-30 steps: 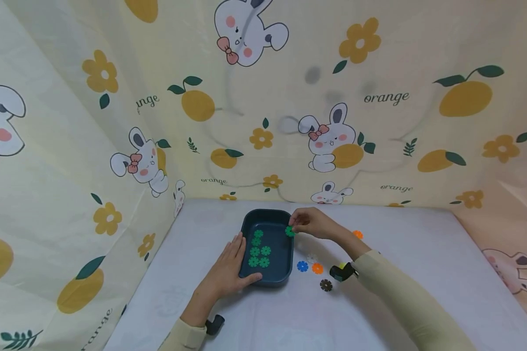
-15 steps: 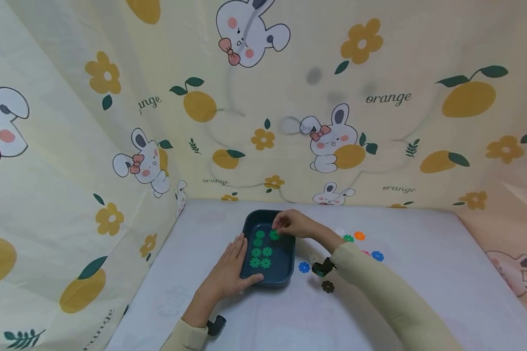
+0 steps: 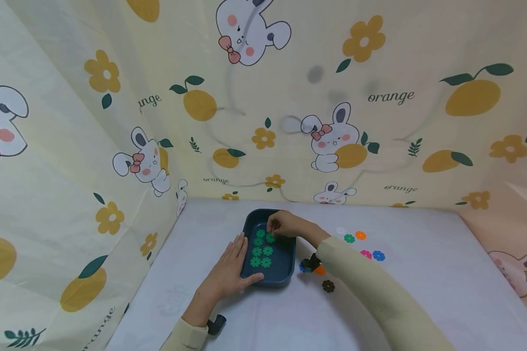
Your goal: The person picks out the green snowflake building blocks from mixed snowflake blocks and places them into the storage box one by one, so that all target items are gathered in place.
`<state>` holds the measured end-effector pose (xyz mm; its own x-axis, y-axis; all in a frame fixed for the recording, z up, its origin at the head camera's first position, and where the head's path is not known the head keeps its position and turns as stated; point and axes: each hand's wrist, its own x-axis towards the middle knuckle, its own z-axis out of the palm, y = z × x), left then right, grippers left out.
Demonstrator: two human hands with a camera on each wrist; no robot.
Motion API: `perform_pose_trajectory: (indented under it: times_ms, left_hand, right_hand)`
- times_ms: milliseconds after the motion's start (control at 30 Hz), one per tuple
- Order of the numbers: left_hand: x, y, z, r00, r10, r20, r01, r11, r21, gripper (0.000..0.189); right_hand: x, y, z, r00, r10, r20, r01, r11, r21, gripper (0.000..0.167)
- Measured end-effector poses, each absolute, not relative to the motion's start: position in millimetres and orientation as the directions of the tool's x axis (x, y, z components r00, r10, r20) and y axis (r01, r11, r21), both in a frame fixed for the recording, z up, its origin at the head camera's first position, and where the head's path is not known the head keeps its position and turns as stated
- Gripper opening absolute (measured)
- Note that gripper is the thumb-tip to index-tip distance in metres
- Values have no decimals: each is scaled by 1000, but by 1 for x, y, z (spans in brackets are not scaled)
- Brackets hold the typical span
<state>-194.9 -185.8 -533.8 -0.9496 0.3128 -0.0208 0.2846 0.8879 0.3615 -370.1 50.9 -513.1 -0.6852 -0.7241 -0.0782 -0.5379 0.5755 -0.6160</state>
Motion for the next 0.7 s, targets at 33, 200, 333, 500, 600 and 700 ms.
perform_pose_trajectory:
  times_ms: [33,200,333,500,600,700]
  left_hand:
    - [-195,-186,-534,-950,313,-22,284,888,361,115]
    - [-196,-186,-535,-949,315,-26,285,888,362,115]
    - [-196,-186,-535,-947,321,-27,290,887,359,115]
    - [-195,-187,-535,-947,319,-23,291,888,356,116]
    - [-195,-187,-535,-948,317,-21,289,888,357,116]
    - [-195,-188,-536,-948,317,-21,289,888,357,116]
  right_hand:
    - [-370,50,-513,-683,-726,-83,-542,580,-608,10]
    - [-370,44,-514,-694,-702,-159,-499,628,-597,9]
    - [-371,42,-516,-689,-696,-202,-478,646,-595,10]
    - [-370,41,-516,-672,-713,-198,-499,634,-591,10]
    - [-369,41,-515,-669,-717,-193,-505,630,-589,10]
    - [-370,40,-516,-668,-718,-195,-508,632,-585,10]
